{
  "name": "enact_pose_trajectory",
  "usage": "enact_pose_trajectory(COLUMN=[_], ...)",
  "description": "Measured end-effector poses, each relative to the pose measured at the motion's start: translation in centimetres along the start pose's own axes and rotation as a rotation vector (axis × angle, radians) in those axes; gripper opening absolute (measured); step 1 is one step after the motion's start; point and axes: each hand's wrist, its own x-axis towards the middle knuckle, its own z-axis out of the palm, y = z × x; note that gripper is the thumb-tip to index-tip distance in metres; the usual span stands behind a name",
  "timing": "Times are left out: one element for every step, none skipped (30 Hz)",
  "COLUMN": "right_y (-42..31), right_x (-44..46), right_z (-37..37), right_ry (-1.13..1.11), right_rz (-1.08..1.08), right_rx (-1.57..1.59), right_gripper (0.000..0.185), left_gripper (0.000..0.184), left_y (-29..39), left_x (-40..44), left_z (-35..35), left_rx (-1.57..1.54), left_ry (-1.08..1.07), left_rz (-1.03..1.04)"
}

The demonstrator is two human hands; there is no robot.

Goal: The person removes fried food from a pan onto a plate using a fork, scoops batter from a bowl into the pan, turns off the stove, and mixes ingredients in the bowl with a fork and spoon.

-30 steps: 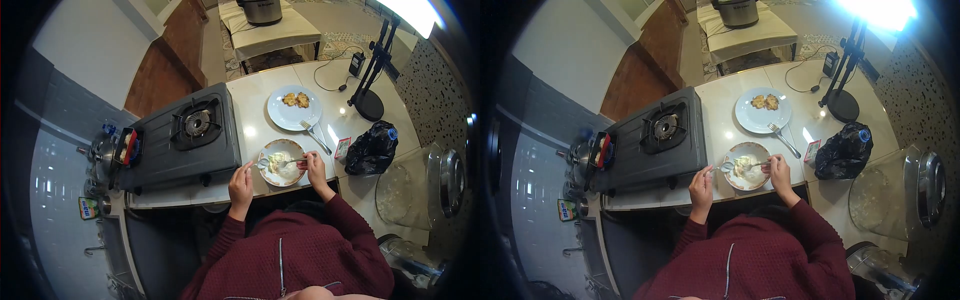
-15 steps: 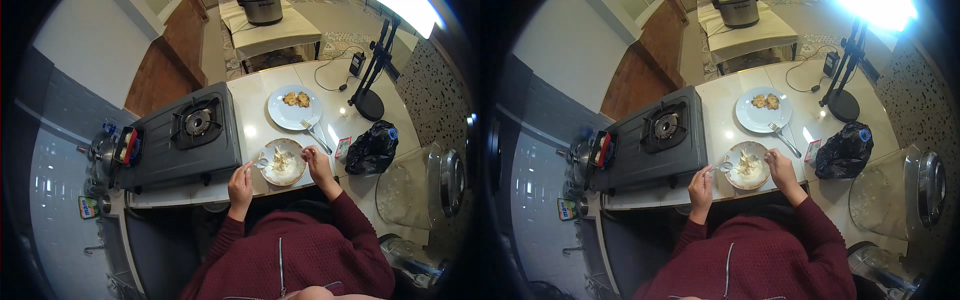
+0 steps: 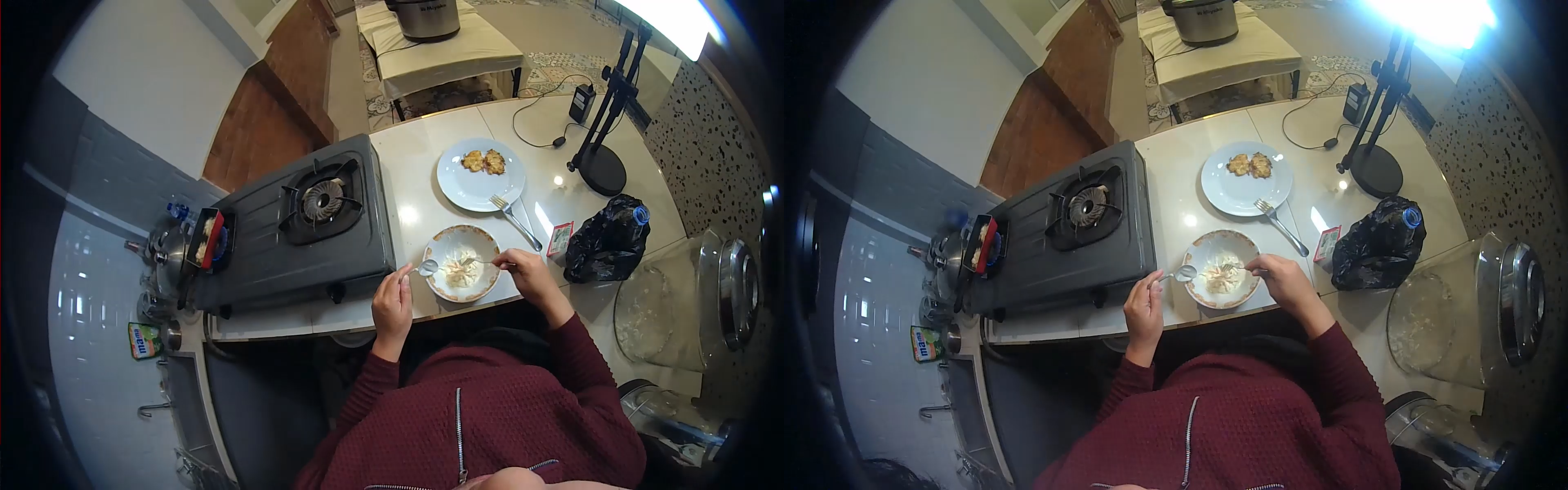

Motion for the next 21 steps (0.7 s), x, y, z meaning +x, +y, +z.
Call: enact_pose_trajectory(right_y=[-0.4,-0.6,-0.7,-1.0,-1.3,-1.3,-1.0,-0.6,-0.3,0.1,0.1,0.2,0.2,0.1,0.1,0.3,0.6,0.8,1.0,1.3,1.7], right_x=[0.0,0.0,0.0,-0.1,-0.3,-0.4,-0.5,-0.6,-0.5,-0.4,-0.3,-0.2,-0.1,0.0,0.1,0.2,0.3,0.4,0.5,0.4,0.1], right_z=[-0.3,-0.4,-0.4,-0.2,0.1,0.5,1.1,1.5,1.8,1.7,1.6,1.5,1.4,1.2,1.0,0.8,0.7,0.6,0.7,0.9,1.2], right_ry=[0.012,0.024,-0.001,-0.026,-0.05,-0.062,-0.075,-0.089,-0.065,-0.027,0.011,0.049,0.091,0.133,0.175,0.208,0.241,0.276,0.279,0.267,0.255], right_rz=[0.002,0.003,0.005,0.006,0.008,0.0,-0.007,-0.014,-0.012,-0.012,-0.011,-0.011,-0.014,-0.016,-0.018,-0.014,-0.011,-0.008,-0.006,0.027,0.06], right_rx=[0.02,0.041,0.041,0.041,0.04,0.012,-0.017,-0.046,-0.071,-0.095,-0.118,-0.14,-0.132,-0.125,-0.117,-0.143,-0.169,-0.196,-0.21,-0.203,-0.196], right_gripper=[0.015,0.014,0.014,0.014,0.014,0.013,0.013,0.012,0.011,0.011,0.01,0.01,0.009,0.009,0.009,0.009,0.008,0.008,0.008,0.008,0.009], left_gripper=[0.018,0.018,0.018,0.018,0.018,0.018,0.018,0.018,0.018,0.018,0.018,0.019,0.019,0.019,0.019,0.019,0.019,0.019,0.019,0.019,0.019], left_y=[0.1,0.1,0.1,0.1,0.1,0.1,0.1,0.1,0.1,0.1,0.0,0.0,0.0,-0.1,-0.1,-0.1,-0.1,-0.1,-0.1,-0.1,-0.2], left_x=[0.0,0.0,0.0,0.0,0.0,0.0,0.0,0.0,0.1,0.2,0.2,0.1,0.1,0.0,-0.1,-0.1,-0.1,-0.2,-0.2,-0.3,-0.3], left_z=[0.0,0.0,0.0,0.0,0.0,0.1,0.2,0.2,0.3,0.4,0.4,0.4,0.4,0.4,0.4,0.4,0.5,0.5,0.5,0.5,0.5], left_rx=[-0.001,-0.001,-0.001,-0.001,-0.002,-0.003,-0.004,-0.006,-0.008,-0.008,-0.005,-0.002,0.001,-0.001,-0.003,-0.006,-0.001,0.002,0.006,0.004,0.002], left_ry=[-0.004,-0.007,-0.009,-0.013,-0.012,-0.011,-0.01,-0.009,-0.007,-0.004,-0.005,-0.006,-0.007,-0.008,-0.01,-0.011,-0.013,-0.015,-0.019,-0.02,-0.021], left_rz=[-0.002,0.0,0.004,0.008,0.005,0.003,0.0,0.008,0.014,0.02,0.018,0.014,0.011,0.003,-0.005,-0.012,-0.011,-0.008,-0.006,-0.008,-0.009])
